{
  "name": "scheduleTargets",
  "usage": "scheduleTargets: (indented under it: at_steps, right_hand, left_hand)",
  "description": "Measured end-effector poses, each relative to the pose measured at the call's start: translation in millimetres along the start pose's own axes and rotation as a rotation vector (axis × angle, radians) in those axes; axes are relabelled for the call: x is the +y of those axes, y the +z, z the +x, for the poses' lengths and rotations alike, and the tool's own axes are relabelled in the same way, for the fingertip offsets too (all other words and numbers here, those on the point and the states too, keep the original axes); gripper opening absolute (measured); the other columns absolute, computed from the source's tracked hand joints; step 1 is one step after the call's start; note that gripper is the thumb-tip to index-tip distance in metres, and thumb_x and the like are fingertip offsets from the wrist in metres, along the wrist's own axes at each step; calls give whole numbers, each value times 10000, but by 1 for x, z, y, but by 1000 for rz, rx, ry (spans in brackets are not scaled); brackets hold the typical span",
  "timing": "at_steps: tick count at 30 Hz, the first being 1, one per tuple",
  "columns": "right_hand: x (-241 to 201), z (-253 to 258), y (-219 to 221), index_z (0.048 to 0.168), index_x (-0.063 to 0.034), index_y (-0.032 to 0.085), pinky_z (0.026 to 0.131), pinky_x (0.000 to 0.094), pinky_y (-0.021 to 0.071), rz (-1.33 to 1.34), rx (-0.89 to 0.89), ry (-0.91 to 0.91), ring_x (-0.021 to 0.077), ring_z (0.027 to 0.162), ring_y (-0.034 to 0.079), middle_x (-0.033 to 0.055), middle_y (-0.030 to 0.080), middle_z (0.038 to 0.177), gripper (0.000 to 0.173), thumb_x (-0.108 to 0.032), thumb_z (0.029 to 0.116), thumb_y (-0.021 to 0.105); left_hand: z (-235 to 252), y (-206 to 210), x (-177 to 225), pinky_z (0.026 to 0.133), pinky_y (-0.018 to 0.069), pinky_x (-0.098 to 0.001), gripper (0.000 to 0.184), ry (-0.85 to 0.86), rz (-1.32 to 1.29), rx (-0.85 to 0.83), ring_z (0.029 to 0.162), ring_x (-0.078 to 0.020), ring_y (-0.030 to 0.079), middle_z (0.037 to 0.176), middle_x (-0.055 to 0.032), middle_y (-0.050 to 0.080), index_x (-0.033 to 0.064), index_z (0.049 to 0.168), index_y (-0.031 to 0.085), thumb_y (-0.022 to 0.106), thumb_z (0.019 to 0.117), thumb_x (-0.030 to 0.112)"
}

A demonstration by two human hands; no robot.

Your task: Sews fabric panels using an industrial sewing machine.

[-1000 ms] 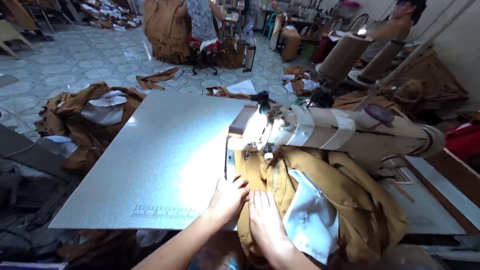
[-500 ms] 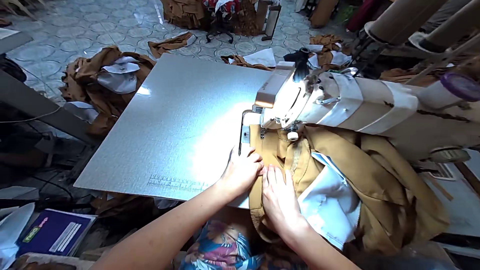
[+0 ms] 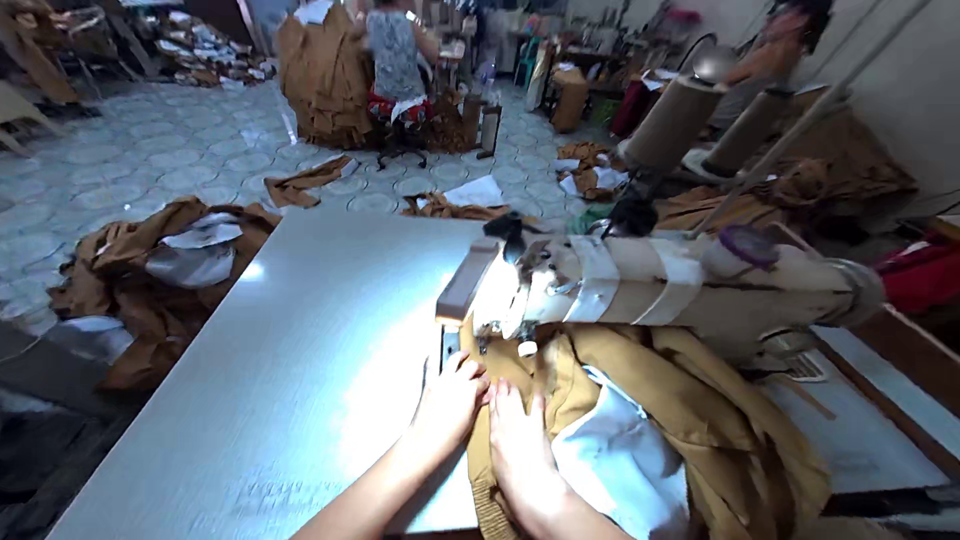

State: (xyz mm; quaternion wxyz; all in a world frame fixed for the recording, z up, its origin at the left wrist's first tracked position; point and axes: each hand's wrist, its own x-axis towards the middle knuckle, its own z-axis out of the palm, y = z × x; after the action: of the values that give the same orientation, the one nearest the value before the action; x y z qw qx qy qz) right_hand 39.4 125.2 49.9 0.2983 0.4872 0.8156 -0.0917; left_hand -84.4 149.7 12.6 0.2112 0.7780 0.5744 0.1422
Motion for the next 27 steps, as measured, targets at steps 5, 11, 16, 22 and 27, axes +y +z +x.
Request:
scheduleTargets:
  at_steps: [5,11,16,22,27]
  right_hand:
    - [2,11,0,1567,128,229,1207,678,144,-20,36,18,456,1556,172,315,149,1669,588,90,1010,413]
    - [2,18,-4,1587,105,189,1209,685,114,23,35,27,459,1552,179,301,125,1679,641,84,1000,446]
    - [39,17,-20,1616,-68,300,1163,716,214,348,61,-76,409,1521,292,177,281,1670,597,-24,1042,457]
    - [34,-22,-45,1517,-1,463,1226,652,107,266,192,-7,402,1492,351,218,434,1575,493,-81,1034,517]
    - [20,-56,-33,1410,-26,600,1233,608,162,268,295,-82,371,1484,387,201,525,1507,392,-88,1051,457]
  left_hand:
    - [13,1,-5,1150,229,-692,241,-46,87,33,1403,-395,458,1360,-148,634,121,1149,782,622,1019,246]
    - [-1,-16,15,1144,302,-640,595,-415,65,-31,1474,-431,344,1597,-183,394,142,1502,519,667,987,399]
    - [-7,-5,32,1117,406,-529,456,-511,-162,-22,1373,-395,479,1464,-243,504,-39,1357,585,623,1020,267]
    - [-7,4,28,733,533,-344,288,-568,-1240,316,804,-179,612,952,-148,615,-50,1222,512,648,984,39]
    - [-24,18,34,846,556,-376,618,-533,-1277,362,1006,-231,639,1209,-215,606,-36,1426,413,691,877,-85]
